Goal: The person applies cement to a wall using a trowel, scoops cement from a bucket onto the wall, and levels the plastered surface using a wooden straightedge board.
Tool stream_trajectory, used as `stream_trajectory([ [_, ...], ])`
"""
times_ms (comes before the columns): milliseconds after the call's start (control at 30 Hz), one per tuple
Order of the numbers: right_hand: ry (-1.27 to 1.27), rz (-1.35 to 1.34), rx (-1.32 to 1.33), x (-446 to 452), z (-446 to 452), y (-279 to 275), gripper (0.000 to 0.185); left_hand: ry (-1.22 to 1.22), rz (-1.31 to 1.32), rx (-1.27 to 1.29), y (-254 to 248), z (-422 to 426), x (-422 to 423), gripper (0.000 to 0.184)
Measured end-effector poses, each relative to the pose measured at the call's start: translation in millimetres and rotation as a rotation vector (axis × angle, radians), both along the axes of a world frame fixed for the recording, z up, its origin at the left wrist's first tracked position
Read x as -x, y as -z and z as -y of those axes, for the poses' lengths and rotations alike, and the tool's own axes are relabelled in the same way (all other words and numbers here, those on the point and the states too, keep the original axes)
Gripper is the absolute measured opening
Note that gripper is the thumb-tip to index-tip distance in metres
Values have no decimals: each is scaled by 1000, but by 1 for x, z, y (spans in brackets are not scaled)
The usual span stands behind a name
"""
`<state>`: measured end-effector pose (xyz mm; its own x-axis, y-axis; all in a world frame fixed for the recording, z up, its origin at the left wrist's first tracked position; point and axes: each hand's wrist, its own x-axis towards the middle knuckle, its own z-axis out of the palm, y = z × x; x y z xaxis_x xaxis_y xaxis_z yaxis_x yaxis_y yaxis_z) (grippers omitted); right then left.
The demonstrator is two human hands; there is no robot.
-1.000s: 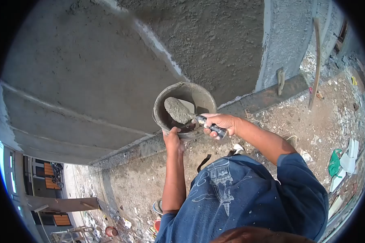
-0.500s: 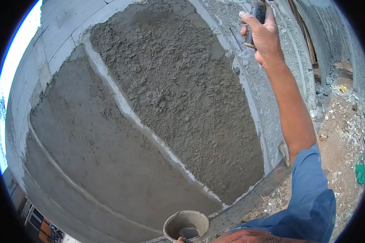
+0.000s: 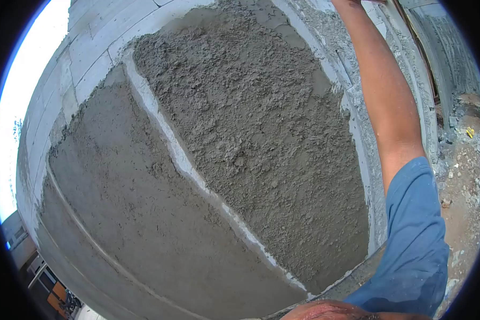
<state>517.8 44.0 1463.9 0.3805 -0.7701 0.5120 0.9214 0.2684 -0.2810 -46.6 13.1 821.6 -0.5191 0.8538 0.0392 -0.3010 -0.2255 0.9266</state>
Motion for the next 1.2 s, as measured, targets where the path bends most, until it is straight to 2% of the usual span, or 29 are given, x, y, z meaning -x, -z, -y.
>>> stream_trajectory([
  [67,-88,100,80,18,-93,-29,45,-10,7,8,-11,-1,0,59],
  [100,-151,6,378,51,-133,-34,53,-10,5,12,-15,-2,0,59],
  [133,-268,4,870,81,-170,-35,59,-12,9,9,-17,-2,-1,60],
  [167,-399,142,1240,119,-189,-24,64,-11,13,7,-19,-3,-3,60],
  [200,-461,301,1305,164,-210,15,57,-12,12,5,-19,-2,-2,61],
  [233,-632,436,1291,209,-208,69,52,-12,18,-1,-17,-2,-2,61],
  [267,-776,575,1326,242,-196,126,51,-7,23,-9,-15,-3,-3,62],
  [300,-1020,728,1254,266,-187,189,56,-8,23,-11,-10,0,-1,62],
  [367,-1257,827,1379,299,-150,300,61,-4,28,-42,-3,1,1,63],
  [400,-1317,860,1538,308,-136,348,61,-1,30,-58,-1,1,2,64],
  [500,-959,1333,1914,319,-115,453,53,28,73,-129,8,7,7,65],
  [600,-752,1571,2058,333,-98,492,45,74,162,-142,-14,13,0,72],
  [667,-533,1607,1868,355,-105,525,26,73,123,-106,-14,9,-1,75],
  [700,-455,1551,1820,368,-101,530,11,106,78,-59,-32,14,-9,74],
  [767,-571,1450,1778,395,-73,553,9,35,-85,-7,-26,9,-11,71],
  [833,-669,1742,1789,400,-24,550,11,-59,-256,20,-31,12,-2,66],
  [900,-529,1923,1822,407,-16,527,13,-77,-297,5,-25,21,20,66],
  [967,-527,1591,1716,422,-37,527,15,-154,-287,-23,-25,33,22,65],
  [1000,-545,1527,1799,430,-50,533,14,-183,-386,6,-44,45,14,65],
  [1033,-558,1462,1880,437,-53,537,14,-195,-317,-20,-41,47,17,64],
  [1100,-505,1662,1981,445,-37,551,18,-211,-191,-86,-39,43,30,64],
  [1167,-525,1797,2088,456,-26,548,29,-206,-180,-54,-30,50,40,64],
  [1200,-657,1684,2089,458,-25,542,28,-208,-164,-37,-26,56,41,63],
])
